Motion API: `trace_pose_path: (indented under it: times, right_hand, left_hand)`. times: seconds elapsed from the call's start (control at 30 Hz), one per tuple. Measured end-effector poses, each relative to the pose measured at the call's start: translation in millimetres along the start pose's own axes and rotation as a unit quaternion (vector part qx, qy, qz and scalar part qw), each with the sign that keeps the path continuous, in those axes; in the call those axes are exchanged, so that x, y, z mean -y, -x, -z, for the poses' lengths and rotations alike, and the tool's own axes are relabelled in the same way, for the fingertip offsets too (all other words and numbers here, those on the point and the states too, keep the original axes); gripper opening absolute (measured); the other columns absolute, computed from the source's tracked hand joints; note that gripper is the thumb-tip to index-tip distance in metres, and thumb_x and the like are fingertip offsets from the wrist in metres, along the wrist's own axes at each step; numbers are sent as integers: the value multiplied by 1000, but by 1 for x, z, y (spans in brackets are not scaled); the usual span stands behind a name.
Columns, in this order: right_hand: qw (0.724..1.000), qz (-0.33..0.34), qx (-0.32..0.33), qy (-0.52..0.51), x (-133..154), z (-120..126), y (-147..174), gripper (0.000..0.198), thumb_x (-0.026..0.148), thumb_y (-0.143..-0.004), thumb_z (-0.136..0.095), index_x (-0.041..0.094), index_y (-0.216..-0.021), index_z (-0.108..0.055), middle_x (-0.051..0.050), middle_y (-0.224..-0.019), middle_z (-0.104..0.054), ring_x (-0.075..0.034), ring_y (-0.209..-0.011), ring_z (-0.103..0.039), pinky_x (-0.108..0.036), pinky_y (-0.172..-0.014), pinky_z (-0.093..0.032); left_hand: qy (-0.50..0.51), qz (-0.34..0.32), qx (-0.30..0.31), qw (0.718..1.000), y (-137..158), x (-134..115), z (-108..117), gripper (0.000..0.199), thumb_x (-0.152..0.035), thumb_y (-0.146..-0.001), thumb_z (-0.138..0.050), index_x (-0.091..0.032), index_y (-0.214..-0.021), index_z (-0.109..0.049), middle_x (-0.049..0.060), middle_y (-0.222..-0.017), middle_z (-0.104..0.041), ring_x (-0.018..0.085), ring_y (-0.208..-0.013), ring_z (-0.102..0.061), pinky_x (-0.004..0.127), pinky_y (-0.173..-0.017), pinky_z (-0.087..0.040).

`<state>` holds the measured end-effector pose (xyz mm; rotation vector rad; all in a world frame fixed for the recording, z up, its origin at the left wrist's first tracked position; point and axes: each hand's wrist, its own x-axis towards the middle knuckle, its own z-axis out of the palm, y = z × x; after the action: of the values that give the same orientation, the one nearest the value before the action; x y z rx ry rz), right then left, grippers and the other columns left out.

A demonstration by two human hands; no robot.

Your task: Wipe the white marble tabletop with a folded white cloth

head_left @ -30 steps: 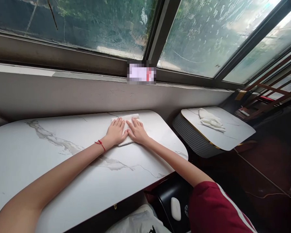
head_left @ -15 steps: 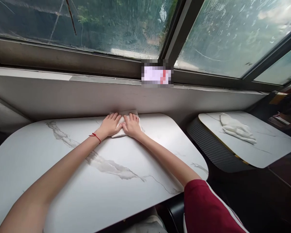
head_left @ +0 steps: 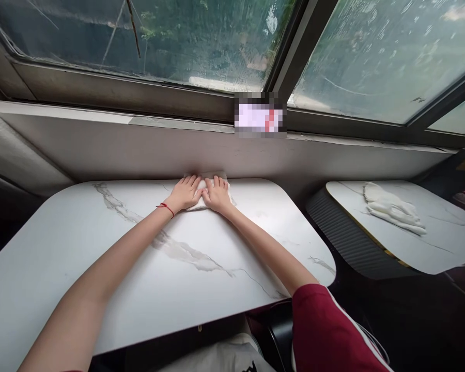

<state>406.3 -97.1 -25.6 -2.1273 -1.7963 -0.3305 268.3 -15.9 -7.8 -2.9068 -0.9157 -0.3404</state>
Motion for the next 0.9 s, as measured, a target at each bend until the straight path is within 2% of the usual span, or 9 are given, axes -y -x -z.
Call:
trace_pose_path:
  times: [0.13,0.23,0.47,0.67,0.77,0.9]
  right_hand:
    - [1000,3,27,6,2,7,10,54,32,-99,-41,10,-148,-46,-24,-148,-44,-36,-133,-39,-50,-109,-28]
    - [999,23,45,14,5,15,28,55,32,-100,-40,10,-151,-44,-25,-152,-40,-35,-139,-34,-48,-112,-25]
    - [996,82,46,11,23,41,109,59,35,-99,-42,6,-150,-44,-29,-155,-36,-40,-143,-31,-52,-113,-25]
    - [990,142,26,8,44,71,183,63,33,-99,-38,-7,-148,-40,-34,-157,-31,-43,-148,-26,-59,-116,-23]
    - [981,190,28,-18,50,85,207,65,32,-100,-38,-10,-149,-35,-34,-160,-25,-42,-152,-19,-58,-120,-22]
    - [968,226,65,-83,54,97,221,70,30,-98,-41,-5,-156,-25,-27,-165,-16,-38,-156,-10,-58,-123,-23]
  left_hand:
    - [-5,14,20,1000,9,-9,6,63,-36,-99,-31,-3,-153,-37,20,-160,-38,29,-148,-35,41,-122,-26]
    - [-17,10,22,1000,27,-20,9,65,-36,-99,-32,-1,-152,-36,22,-160,-37,31,-149,-35,42,-122,-26]
    - [-7,-8,-11,1000,107,-58,12,65,-39,-99,-34,1,-150,-40,26,-159,-36,36,-149,-33,49,-121,-26]
    - [-8,-63,-22,998,174,-90,30,64,-37,-99,-33,1,-151,-40,25,-159,-36,37,-150,-31,49,-122,-26]
    - [-9,-79,-38,996,198,-99,36,64,-36,-98,-35,0,-151,-39,23,-159,-37,35,-151,-30,48,-122,-25]
    - [-7,-82,-53,995,219,-106,41,63,-36,-97,-35,0,-149,-44,22,-159,-38,34,-151,-31,48,-123,-26]
